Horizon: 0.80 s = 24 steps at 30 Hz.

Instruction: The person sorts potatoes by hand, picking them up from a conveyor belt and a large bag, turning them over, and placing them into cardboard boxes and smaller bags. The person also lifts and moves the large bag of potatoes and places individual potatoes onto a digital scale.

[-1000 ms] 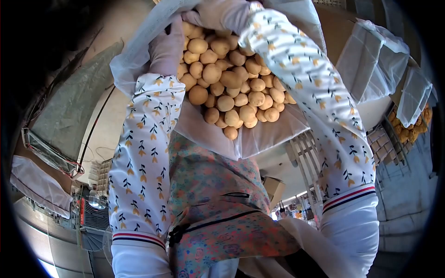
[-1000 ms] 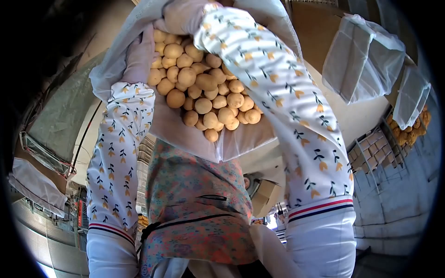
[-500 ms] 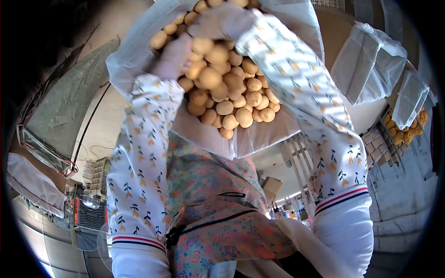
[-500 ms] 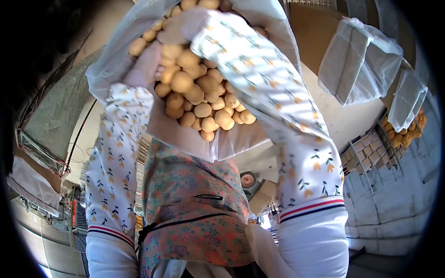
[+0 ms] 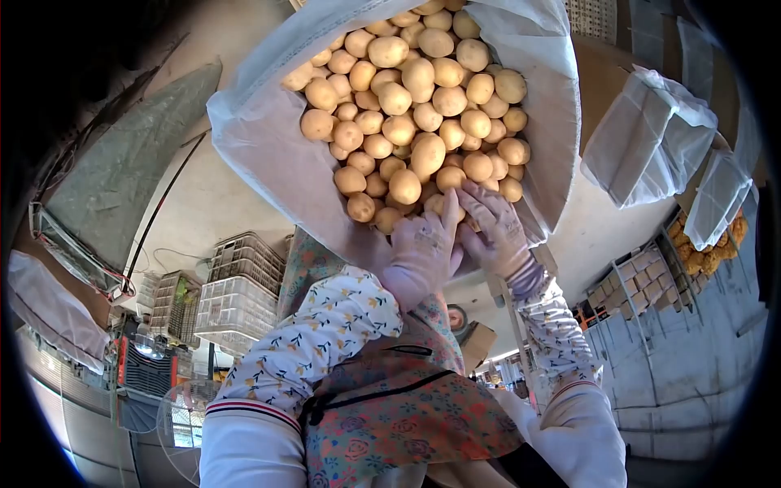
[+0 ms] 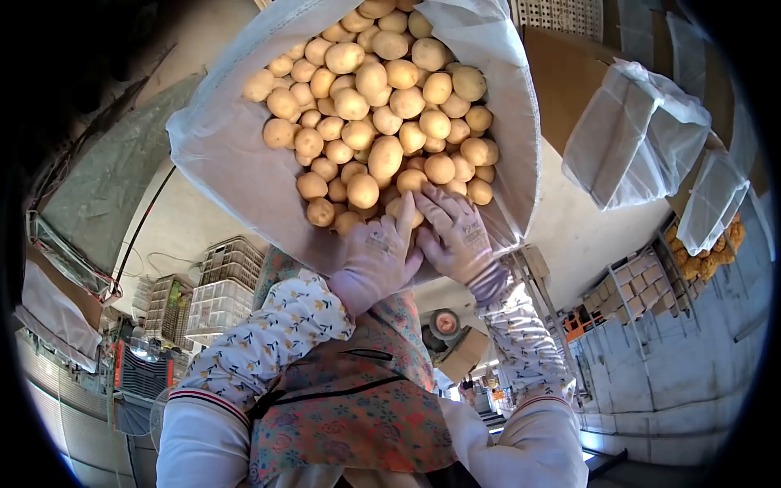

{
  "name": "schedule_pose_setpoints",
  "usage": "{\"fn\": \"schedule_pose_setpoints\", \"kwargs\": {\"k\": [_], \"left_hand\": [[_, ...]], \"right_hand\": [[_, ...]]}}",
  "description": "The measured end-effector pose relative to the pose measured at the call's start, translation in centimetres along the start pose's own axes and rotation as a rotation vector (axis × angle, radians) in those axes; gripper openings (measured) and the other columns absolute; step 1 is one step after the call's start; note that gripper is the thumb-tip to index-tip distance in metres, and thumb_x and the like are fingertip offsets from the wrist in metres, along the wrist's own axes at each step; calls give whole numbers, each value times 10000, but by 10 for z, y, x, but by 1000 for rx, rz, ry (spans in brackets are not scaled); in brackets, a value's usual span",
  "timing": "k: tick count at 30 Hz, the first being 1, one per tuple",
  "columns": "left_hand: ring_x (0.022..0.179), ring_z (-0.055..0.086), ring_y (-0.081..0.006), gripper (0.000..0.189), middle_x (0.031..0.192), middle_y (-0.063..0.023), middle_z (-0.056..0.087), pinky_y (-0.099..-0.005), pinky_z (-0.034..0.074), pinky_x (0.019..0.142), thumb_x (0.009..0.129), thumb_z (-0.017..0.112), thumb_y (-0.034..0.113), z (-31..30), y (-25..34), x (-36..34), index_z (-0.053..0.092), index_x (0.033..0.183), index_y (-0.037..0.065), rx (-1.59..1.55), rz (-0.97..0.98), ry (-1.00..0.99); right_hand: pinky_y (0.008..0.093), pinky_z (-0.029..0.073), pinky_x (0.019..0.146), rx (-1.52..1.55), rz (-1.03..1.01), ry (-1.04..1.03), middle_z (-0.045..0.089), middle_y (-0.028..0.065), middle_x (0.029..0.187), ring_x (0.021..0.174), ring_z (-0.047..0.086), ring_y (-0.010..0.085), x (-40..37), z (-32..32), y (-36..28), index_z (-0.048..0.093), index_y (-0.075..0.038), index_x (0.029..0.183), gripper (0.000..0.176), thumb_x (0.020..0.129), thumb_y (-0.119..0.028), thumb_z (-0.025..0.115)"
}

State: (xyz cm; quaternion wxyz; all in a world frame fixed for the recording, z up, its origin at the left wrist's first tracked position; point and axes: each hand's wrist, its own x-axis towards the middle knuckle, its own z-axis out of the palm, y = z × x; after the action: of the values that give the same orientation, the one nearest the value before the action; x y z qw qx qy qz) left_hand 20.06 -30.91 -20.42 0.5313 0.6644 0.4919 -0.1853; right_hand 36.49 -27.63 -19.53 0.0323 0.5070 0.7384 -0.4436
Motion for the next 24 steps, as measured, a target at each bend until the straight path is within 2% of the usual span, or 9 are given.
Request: {"fn": "schedule_pose_setpoints", "kwargs": {"k": [3,5,6,8,11,14,18,21,24], "left_hand": [[778,640,-301,640,976,-118,646,-472,465,676,885,577,433,-31,-8,-9,425,1391,73,-141,66,-50],[778,631,-335,460,968,-138,642,-489,468,684,898,570,411,-60,-31,2,562,1240,103,-289,116,95],[807,634,-346,369,955,-153,643,-490,478,701,902,569,400,-73,-47,13,582,1120,103,-201,54,328],[880,637,-346,303,901,-185,642,-469,507,756,898,584,365,-94,-89,49,604,1016,87,-146,-20,772],[1116,617,-379,429,1205,-219,637,-452,484,958,939,446,415,-137,-140,100,634,1161,99,-366,-407,286],[1143,604,-362,480,1219,-183,646,-445,473,961,953,395,442,-142,-163,135,619,1210,103,-164,-365,97],[1261,552,-323,474,1353,-145,592,-459,414,1054,975,342,359,-124,-154,143,620,1279,124,122,-477,119],[1290,534,-319,495,1384,-157,568,-456,401,1070,980,339,325,-133,-139,146,571,1357,104,358,-420,-152],[1298,524,-334,502,1397,-178,551,-452,400,1076,981,334,305,-107,-167,162,569,1358,72,231,-434,-148]], "right_hand": [[432,495,838,153,382,-576,658,143,965,928,628,342,21,-38,-17,631,-53,1137,358,799,-169,651],[411,500,788,-68,77,-380,646,125,908,875,626,320,48,-41,-9,637,-66,1081,285,814,-165,658],[407,494,767,-172,-154,93,642,126,927,867,623,311,66,-34,-8,635,-72,1071,250,835,-155,654],[409,485,786,-215,-363,302,629,108,956,893,610,295,128,-33,-1,629,-63,1052,229,833,-120,657],[400,484,906,-296,-460,251,649,114,1043,1014,621,292,215,-14,16,633,-83,1108,243,889,-171,574],[421,463,968,-313,-386,6,651,165,1162,1121,586,336,266,8,33,646,-60,1175,390,881,-306,573],[411,460,977,-457,-197,-215,661,177,1129,1126,580,342,265,-9,-3,648,-46,1146,354,879,-264,570],[416,504,930,-479,80,-376,686,130,1164,1095,645,289,283,-1,-19,703,-84,1139,432,877,-403,575],[420,516,913,-505,153,-452,705,131,1134,1064,663,301,288,20,-13,727,-91,1106,501,863,-495,559]]}}
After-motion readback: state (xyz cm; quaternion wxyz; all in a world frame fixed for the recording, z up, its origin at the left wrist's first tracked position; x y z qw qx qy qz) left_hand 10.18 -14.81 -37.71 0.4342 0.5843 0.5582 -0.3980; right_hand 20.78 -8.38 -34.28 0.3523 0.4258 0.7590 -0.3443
